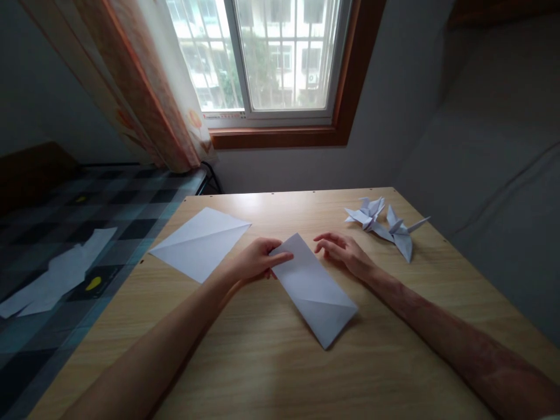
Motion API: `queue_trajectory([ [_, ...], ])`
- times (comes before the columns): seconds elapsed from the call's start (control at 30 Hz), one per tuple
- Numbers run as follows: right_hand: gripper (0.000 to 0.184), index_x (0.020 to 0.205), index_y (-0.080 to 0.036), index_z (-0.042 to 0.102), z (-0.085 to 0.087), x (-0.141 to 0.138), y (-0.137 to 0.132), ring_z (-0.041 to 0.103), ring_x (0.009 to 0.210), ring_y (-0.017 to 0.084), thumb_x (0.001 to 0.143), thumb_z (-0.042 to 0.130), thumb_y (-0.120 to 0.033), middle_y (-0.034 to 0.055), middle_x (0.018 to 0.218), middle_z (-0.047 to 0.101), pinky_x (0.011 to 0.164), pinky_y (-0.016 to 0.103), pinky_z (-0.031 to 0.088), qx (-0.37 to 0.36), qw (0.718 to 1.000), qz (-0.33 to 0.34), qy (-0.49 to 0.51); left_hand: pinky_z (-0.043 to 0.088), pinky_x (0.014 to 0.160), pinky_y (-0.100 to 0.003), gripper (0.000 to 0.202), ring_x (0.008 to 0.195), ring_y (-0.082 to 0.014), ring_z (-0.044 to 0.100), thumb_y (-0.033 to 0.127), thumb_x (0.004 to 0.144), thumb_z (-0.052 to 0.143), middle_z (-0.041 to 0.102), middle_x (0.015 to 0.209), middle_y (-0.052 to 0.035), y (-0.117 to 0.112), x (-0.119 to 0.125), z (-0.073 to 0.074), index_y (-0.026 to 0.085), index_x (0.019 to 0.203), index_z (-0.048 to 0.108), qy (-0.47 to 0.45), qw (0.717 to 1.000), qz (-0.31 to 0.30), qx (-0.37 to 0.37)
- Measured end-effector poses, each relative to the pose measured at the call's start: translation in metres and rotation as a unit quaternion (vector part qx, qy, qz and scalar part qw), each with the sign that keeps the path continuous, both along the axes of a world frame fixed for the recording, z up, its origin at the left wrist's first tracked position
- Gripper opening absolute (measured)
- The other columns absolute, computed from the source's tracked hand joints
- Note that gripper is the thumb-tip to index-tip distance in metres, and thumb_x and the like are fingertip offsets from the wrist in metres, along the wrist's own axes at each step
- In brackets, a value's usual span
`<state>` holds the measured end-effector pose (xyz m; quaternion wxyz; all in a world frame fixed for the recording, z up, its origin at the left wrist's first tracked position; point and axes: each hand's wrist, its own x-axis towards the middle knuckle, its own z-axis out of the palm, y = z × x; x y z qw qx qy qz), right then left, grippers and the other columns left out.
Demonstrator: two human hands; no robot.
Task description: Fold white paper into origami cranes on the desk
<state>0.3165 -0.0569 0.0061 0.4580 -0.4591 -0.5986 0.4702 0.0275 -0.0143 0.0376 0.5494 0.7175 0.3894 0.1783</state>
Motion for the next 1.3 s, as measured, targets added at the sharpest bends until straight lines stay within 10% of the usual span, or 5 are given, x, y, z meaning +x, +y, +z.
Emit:
queue_trajectory([
  [0.3, 0.043, 0.09, -0.021, 0.076, -0.01, -0.018, -0.01, 0.063, 0.07, 0.019, 0.091, 0.08, -0.064, 0.0021, 0.081, 0.074, 0.058, 0.027, 0.045, -0.003, 0.999, -0.025, 0.028, 0.049, 0.044, -0.022, 0.054, 0.053, -0.0128, 0.064, 0.065, 0.086, 0.088, 0.075, 0.078, -0.0021, -0.011, 0.025, -0.017, 0.017, 0.104, 0.072, -0.121, 0.974, 0.19, 0.039],
  [0.47, 0.043, 0.091, -0.022, 0.072, -0.015, -0.016, -0.007, 0.064, 0.069, 0.019, 0.091, 0.08, -0.065, 0.0024, 0.084, 0.074, 0.058, 0.028, 0.046, -0.007, 0.996, -0.061, 0.063, 0.052, 0.051, -0.023, 0.054, 0.055, -0.0165, 0.07, 0.068, 0.088, 0.084, 0.07, 0.061, -0.0024, -0.014, 0.028, -0.023, 0.018, 0.079, 0.066, -0.13, 0.966, 0.221, 0.029],
  [0.97, 0.05, 0.083, -0.026, 0.061, -0.027, -0.014, -0.005, 0.044, 0.054, 0.016, 0.099, 0.064, -0.073, -0.0042, 0.062, 0.051, 0.049, 0.027, 0.036, -0.009, 0.997, -0.061, 0.043, 0.054, 0.063, -0.025, 0.055, 0.07, -0.0166, 0.067, 0.072, 0.097, 0.069, 0.074, 0.079, -0.0024, -0.019, 0.031, -0.029, 0.017, 0.088, 0.075, -0.137, 0.982, 0.127, 0.018],
  [1.3, 0.053, 0.076, -0.025, 0.062, -0.013, -0.017, -0.011, 0.046, 0.05, 0.017, 0.106, 0.058, -0.07, -0.0028, 0.056, 0.053, 0.049, 0.03, 0.033, 0.043, 0.996, -0.049, -0.053, 0.055, 0.082, -0.036, 0.043, 0.094, -0.0284, 0.073, 0.061, 0.104, 0.066, 0.079, 0.106, -0.0102, -0.042, 0.046, -0.025, 0.02, 0.112, 0.071, 0.009, 0.966, 0.162, 0.199],
])
